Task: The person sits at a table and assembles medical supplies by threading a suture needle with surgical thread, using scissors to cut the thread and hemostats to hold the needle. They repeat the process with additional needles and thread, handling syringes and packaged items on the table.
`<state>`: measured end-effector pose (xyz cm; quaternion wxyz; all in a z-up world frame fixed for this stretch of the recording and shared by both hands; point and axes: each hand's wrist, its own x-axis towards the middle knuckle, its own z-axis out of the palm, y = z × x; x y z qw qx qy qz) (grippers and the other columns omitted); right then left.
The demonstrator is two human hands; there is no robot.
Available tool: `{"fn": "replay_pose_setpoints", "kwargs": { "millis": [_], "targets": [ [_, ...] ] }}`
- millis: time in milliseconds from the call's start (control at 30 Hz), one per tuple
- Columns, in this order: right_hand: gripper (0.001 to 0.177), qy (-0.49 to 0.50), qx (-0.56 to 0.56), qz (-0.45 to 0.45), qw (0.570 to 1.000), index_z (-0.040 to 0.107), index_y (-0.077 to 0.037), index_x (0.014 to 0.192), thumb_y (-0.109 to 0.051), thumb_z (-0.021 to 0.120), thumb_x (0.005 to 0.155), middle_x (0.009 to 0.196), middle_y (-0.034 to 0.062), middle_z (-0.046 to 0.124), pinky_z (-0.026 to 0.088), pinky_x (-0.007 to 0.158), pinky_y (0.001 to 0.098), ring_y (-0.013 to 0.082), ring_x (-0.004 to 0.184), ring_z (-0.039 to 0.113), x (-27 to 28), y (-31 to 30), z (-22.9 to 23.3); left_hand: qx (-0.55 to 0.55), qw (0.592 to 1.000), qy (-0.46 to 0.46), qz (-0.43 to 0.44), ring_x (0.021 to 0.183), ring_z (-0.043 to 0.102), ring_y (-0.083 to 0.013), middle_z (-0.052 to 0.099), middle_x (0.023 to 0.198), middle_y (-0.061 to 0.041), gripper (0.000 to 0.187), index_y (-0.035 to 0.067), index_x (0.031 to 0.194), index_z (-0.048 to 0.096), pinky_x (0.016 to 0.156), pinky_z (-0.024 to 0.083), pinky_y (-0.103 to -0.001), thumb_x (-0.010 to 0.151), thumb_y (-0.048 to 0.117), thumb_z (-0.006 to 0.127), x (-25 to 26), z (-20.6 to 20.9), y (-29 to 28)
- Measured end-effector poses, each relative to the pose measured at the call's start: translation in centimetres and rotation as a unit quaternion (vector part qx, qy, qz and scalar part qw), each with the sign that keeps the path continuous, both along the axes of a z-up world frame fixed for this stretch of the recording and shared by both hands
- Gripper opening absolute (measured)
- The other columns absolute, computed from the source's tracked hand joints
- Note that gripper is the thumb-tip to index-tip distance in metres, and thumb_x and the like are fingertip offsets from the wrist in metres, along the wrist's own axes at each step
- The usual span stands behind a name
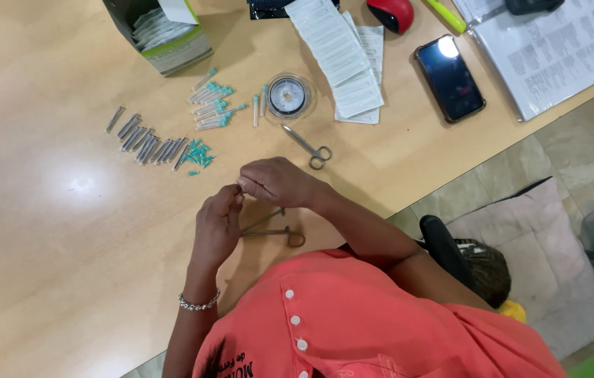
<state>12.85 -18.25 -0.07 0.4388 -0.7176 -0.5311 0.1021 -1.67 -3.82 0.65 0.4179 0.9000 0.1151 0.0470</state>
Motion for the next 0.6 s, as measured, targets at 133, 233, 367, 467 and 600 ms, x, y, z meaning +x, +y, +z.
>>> {"fn": "replay_pose_setpoints", "kwargs": {
  "millis": [133, 233, 367, 467, 600],
  "targets": [
    [0.032, 0.097, 0.028, -0.064, 0.993, 0.056, -0.012, 0.082, -0.028, 0.048, 0.108, 0.067, 0.0073, 0.054, 0.052, 0.062, 0.0416, 0.0308, 0.065, 0.061, 1.2, -2.1, -2.9, -0.003, 1.000, 0.017, -0.015, 0.089, 0.064, -0.0484, 0.070, 0.087, -0.017, 0.019, 0.018, 0.119, 0.065, 0.081, 0.052, -0.057, 0.107, 0.021, 0.051, -0.7, 0.8, -0.1],
    [0.026, 0.128, 0.062, -0.175, 0.974, 0.059, -0.012, 0.086, -0.026, 0.052, 0.107, 0.067, 0.0057, 0.050, 0.049, 0.063, 0.0391, 0.0251, 0.064, 0.057, 4.1, -5.7, -4.4, 0.037, 0.999, 0.030, 0.007, 0.092, 0.067, -0.0454, 0.074, 0.094, -0.016, 0.019, 0.019, 0.119, 0.067, 0.085, 0.053, -0.053, 0.106, 0.019, 0.054, -2.1, -1.4, 1.4],
    [0.019, 0.101, 0.064, -0.284, 0.951, 0.067, -0.016, 0.098, -0.026, 0.056, 0.109, 0.074, 0.0059, 0.061, 0.052, 0.065, 0.0311, 0.0209, 0.065, 0.059, 3.8, -7.7, -1.4, 0.170, 0.985, 0.004, 0.034, 0.094, 0.070, -0.0314, 0.073, 0.093, -0.006, 0.016, 0.017, 0.112, 0.072, 0.085, 0.051, -0.042, 0.107, 0.024, 0.059, -2.7, -2.4, 3.0],
    [0.010, 0.125, 0.040, -0.261, 0.956, 0.071, -0.014, 0.106, -0.022, 0.066, 0.104, 0.085, 0.0104, 0.071, 0.056, 0.066, 0.0373, 0.0258, 0.071, 0.067, 1.3, -5.8, -2.9, 0.215, 0.975, -0.039, 0.051, 0.099, 0.068, -0.0265, 0.071, 0.099, -0.002, 0.014, 0.018, 0.111, 0.074, 0.087, 0.048, -0.038, 0.105, 0.024, 0.064, -1.7, -4.4, 3.4],
    [0.014, -0.044, -0.030, -0.197, 0.979, 0.069, -0.015, 0.108, -0.023, 0.073, 0.097, 0.094, 0.0037, 0.074, 0.058, 0.072, 0.0373, 0.0227, 0.083, 0.072, -1.2, -4.4, -4.3, 0.256, 0.964, -0.062, 0.045, 0.104, 0.065, -0.0277, 0.068, 0.101, -0.005, 0.016, 0.015, 0.109, 0.075, 0.086, 0.048, -0.039, 0.097, 0.025, 0.071, -1.1, -6.2, 3.4]
  ]
}}
